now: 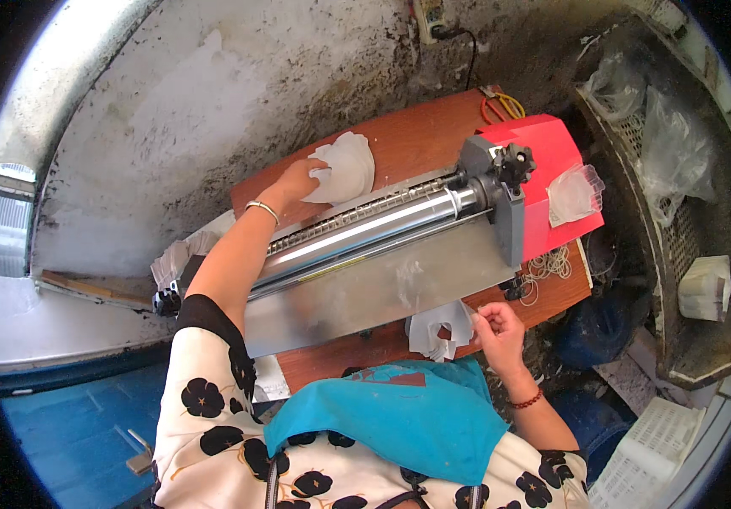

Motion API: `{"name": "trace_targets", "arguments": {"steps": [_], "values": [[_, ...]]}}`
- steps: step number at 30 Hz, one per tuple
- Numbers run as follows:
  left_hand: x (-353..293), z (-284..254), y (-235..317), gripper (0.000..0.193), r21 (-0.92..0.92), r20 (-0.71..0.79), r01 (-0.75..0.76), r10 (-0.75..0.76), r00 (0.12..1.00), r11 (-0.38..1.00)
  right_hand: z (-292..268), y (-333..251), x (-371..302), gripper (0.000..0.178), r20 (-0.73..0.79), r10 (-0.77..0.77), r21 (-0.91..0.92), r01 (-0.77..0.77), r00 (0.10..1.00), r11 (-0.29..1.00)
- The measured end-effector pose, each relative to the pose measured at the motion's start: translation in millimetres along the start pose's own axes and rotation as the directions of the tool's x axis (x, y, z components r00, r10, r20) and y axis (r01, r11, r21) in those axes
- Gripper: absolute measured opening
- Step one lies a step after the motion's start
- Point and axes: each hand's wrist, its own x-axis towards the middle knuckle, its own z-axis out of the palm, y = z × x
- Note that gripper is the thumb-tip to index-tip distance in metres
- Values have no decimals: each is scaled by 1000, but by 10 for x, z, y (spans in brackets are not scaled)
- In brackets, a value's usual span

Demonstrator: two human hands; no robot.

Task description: The person applies adhesive to white shoe components using a roller-based cement machine.

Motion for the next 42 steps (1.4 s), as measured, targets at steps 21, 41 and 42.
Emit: {"name": "trace_targets", "arguments": {"steps": [21, 41, 42], "values": [[-407, -133, 684, 42, 218, 407, 176, -253, 878, 960, -819, -1154, 433, 11, -299, -548, -244, 493, 781, 835], [-489, -153, 520, 30, 107, 179, 74, -93, 979, 991, -1235, -1826, 1303, 14, 230, -722, -939, 343, 653, 11], [-548, -178, 577, 30, 120, 140, 37, -54, 989, 992, -1237, -1821, 1348, 14, 243, -653, -950, 311, 717, -12]]}}
